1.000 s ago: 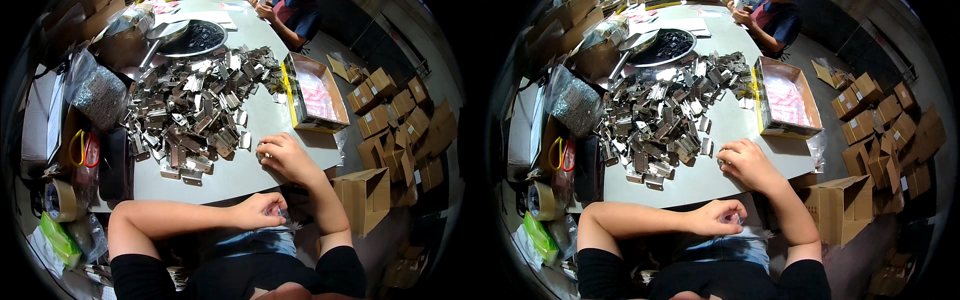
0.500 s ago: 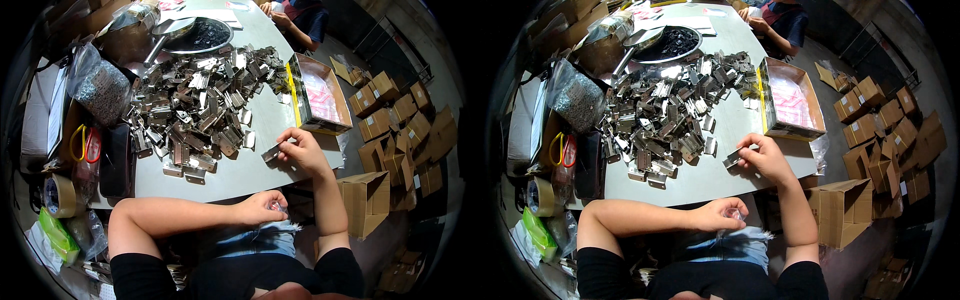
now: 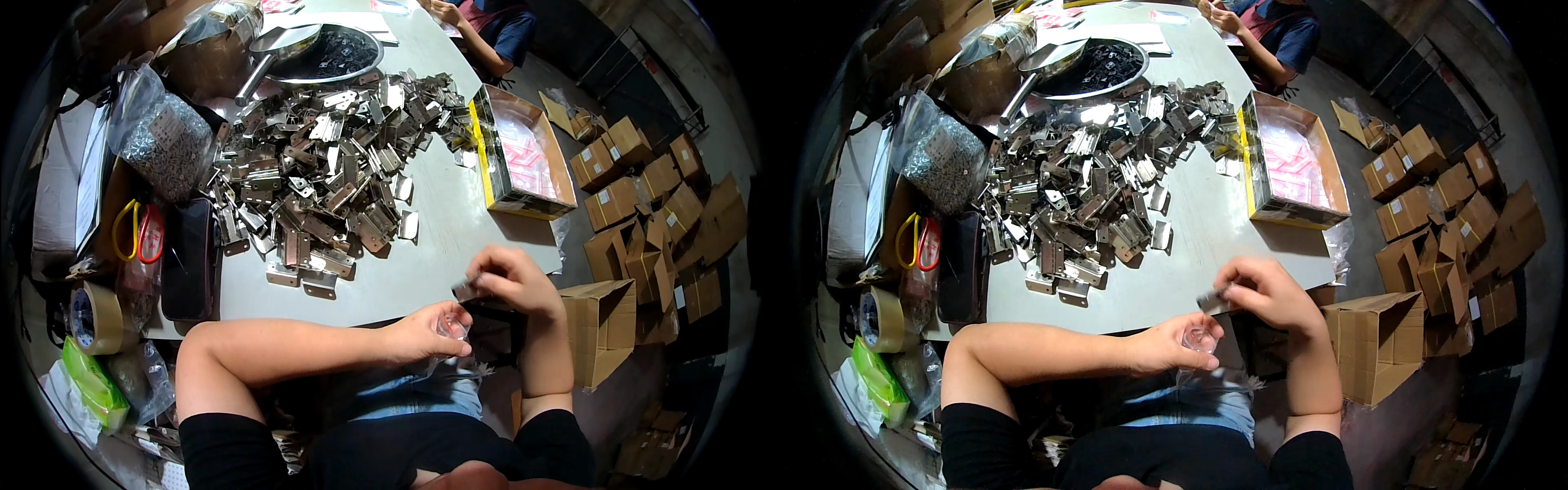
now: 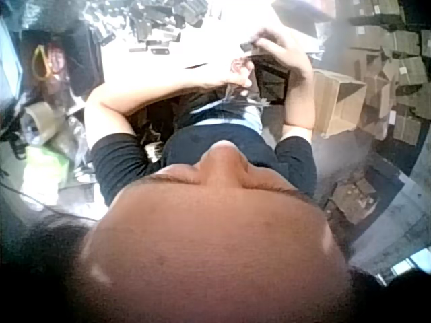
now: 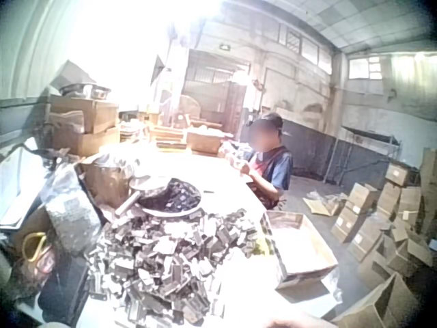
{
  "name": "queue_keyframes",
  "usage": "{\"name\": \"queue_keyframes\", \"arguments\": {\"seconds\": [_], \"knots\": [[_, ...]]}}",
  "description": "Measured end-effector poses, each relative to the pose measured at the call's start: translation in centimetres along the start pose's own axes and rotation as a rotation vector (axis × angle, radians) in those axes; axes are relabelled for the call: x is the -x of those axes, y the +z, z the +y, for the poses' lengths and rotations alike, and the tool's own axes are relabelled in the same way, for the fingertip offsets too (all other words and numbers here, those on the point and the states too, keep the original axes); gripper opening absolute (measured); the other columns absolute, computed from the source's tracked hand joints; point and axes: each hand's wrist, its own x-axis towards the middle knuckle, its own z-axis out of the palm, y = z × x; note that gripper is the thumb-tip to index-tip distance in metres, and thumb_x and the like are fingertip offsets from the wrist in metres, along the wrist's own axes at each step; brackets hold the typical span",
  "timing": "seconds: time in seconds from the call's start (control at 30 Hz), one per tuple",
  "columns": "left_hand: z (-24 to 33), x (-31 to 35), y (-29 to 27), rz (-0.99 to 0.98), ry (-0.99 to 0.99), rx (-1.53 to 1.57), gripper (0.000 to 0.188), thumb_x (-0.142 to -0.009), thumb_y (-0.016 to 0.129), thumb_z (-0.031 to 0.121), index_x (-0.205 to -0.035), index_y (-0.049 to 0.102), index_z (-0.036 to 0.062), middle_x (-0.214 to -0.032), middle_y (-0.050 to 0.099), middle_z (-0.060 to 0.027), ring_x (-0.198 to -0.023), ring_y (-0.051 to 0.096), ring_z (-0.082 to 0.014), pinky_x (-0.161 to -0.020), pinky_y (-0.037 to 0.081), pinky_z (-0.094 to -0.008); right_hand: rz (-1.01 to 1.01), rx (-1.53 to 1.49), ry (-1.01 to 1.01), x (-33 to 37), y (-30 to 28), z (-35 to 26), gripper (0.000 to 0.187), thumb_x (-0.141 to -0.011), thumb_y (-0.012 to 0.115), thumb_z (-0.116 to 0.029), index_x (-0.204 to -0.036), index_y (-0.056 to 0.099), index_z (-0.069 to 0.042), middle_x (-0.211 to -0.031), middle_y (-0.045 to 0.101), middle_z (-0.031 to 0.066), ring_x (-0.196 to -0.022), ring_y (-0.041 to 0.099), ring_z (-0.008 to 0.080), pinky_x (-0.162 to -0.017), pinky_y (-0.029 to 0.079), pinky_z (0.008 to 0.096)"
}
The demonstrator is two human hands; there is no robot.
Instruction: The person picks up small metal hinges from a large pile on the table, places them into small plastic bags, and then puts the bags into a cardboard box. The person repeats this process continuously.
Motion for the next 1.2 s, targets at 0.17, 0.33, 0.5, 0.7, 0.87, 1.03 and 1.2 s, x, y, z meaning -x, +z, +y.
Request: {"name": "queue_keyframes", "arguments": {"seconds": [0.17,0.33,0.5,0.7,0.87,1.03,1.2], "knots": [[-0.7,-0.4,-0.2,-0.025,0.012,-0.027,0.042,-0.084,0.076,0.011,-0.114,0.048,0.0079,-0.090,0.053,0.0025,-0.080,0.052,-0.0062,-0.072,0.046,-0.0227,-0.184,0.432,-0.153,1.3,0.5,-1.8,0.013,-0.080,0.072,-0.006,-0.091,0.068,0.001,-0.077,0.069,0.0098,-0.071,0.066,0.0152,-0.065,0.052,0.0277],[0.0,0.0,0.1,-0.018,-0.017,-0.069,0.041,-0.085,0.074,0.012,-0.117,0.048,0.0067,-0.090,0.054,0.0020,-0.080,0.052,-0.0056,-0.071,0.044,-0.0221,-0.354,0.258,-0.062,-1.1,1.0,-2.5,0.021,-0.082,0.075,-0.016,-0.092,0.064,-0.001,-0.077,0.069,0.0084,-0.068,0.064,0.0118,-0.062,0.050,0.0266],[-0.5,-0.4,-0.4,-0.086,0.022,-0.192,0.042,-0.085,0.074,0.013,-0.118,0.049,0.0060,-0.090,0.054,0.0012,-0.082,0.051,-0.0067,-0.074,0.043,-0.0229,0.106,0.442,-0.266,-7.9,1.5,-1.4,0.020,-0.083,0.070,-0.013,-0.101,0.067,-0.004,-0.083,0.064,0.0122,-0.075,0.063,0.0248,-0.071,0.051,0.0333],[-0.1,-0.4,-0.3,-0.103,0.085,-0.289,0.040,-0.085,0.073,0.013,-0.116,0.049,0.0063,-0.088,0.052,0.0016,-0.082,0.048,-0.0068,-0.073,0.042,-0.0224,-0.008,0.571,-0.284,-11.4,1.3,-1.8,0.019,-0.074,0.075,-0.005,-0.092,0.069,-0.003,-0.099,0.056,0.0105,-0.086,0.060,0.0244,-0.076,0.049,0.0337],[-0.5,-0.5,-0.4,-0.084,0.097,-0.385,0.042,-0.083,0.074,0.013,-0.117,0.049,0.0062,-0.088,0.052,0.0018,-0.082,0.048,-0.0070,-0.074,0.042,-0.0230,-0.060,0.602,-0.277,-12.0,-0.7,-1.4,0.019,-0.072,0.076,-0.001,-0.089,0.068,-0.002,-0.085,0.059,0.0064,-0.077,0.058,0.0184,-0.070,0.049,0.0305],[-0.9,-0.6,-0.5,-0.081,0.080,-0.386,0.043,-0.083,0.073,0.012,-0.118,0.049,0.0063,-0.089,0.052,0.0018,-0.082,0.047,-0.0074,-0.075,0.042,-0.0230,-0.014,0.586,-0.304,-15.7,-1.7,-4.1,0.031,-0.075,0.070,0.007,-0.103,0.068,-0.004,-0.083,0.066,0.0113,-0.076,0.063,0.0223,-0.071,0.051,0.0322],[0.0,-0.5,-0.5,-0.094,0.093,-0.363,0.044,-0.085,0.072,0.012,-0.120,0.047,0.0069,-0.088,0.052,0.0016,-0.082,0.048,-0.0077,-0.076,0.043,-0.0241,-0.213,0.820,-0.226,-17.3,-2.3,-3.8,0.031,-0.071,0.075,0.000,-0.101,0.071,-0.006,-0.088,0.064,0.0123,-0.084,0.063,0.0283,-0.076,0.051,0.0365]]}}
